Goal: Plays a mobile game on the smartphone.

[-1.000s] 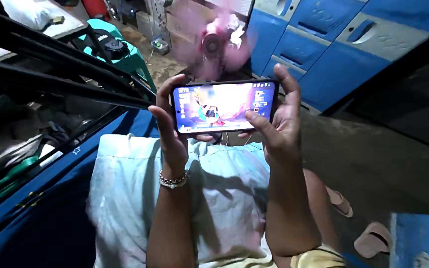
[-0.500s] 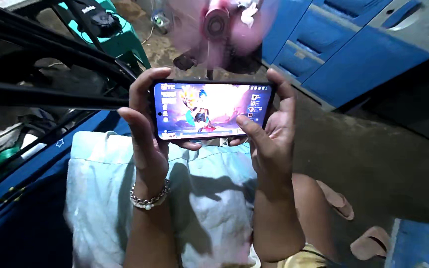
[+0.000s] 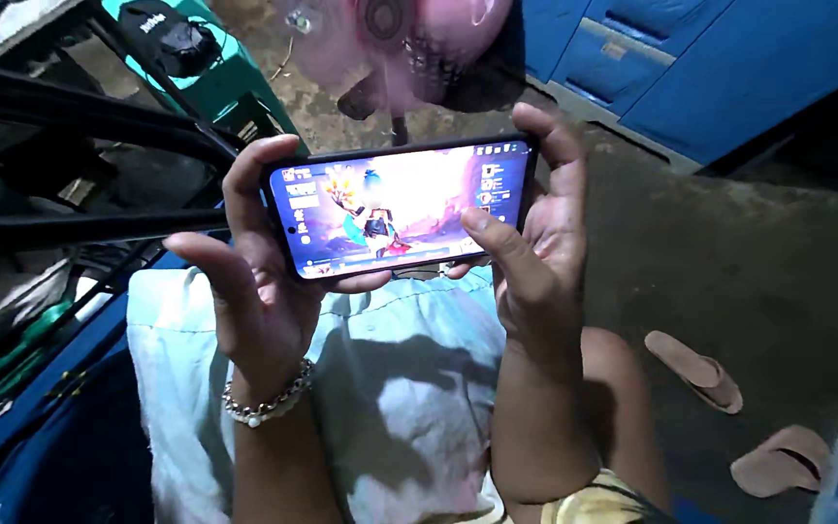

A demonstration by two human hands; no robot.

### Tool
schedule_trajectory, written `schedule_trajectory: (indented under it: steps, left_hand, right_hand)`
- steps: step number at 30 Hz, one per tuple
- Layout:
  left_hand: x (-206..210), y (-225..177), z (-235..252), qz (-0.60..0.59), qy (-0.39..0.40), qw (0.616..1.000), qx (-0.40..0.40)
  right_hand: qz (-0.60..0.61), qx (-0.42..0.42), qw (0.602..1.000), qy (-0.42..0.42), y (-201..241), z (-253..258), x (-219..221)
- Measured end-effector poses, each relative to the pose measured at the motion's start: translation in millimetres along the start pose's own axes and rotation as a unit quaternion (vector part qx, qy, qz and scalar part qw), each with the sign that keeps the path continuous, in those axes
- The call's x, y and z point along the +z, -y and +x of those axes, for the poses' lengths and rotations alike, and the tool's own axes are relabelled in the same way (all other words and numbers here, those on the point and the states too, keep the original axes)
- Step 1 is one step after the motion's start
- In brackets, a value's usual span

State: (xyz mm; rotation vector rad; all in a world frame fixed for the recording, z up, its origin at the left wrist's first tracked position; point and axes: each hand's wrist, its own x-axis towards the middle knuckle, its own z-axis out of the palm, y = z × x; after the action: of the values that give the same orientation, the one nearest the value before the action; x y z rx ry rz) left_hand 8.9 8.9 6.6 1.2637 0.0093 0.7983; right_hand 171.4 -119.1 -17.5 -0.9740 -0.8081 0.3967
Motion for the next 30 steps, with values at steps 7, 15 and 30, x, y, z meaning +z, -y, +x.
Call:
schedule_trajectory:
  steps: [7,15,30]
  left_hand:
    - [9,4,1,0.049,-0.027,0.998,0.029]
    - [12,1,-6,0.103,-0.049,0.992,0.057]
    - [0,4,-2,0.128,-0.060,0.984,0.104]
  right_hand:
    - [0.011,0.002,1.000,0.009,5,-2,-4]
    - [0.015,0.019,0.999,0.033,2,-3,-1]
    - [0.038,0.037,0.994,0.091,-4,-1,-2]
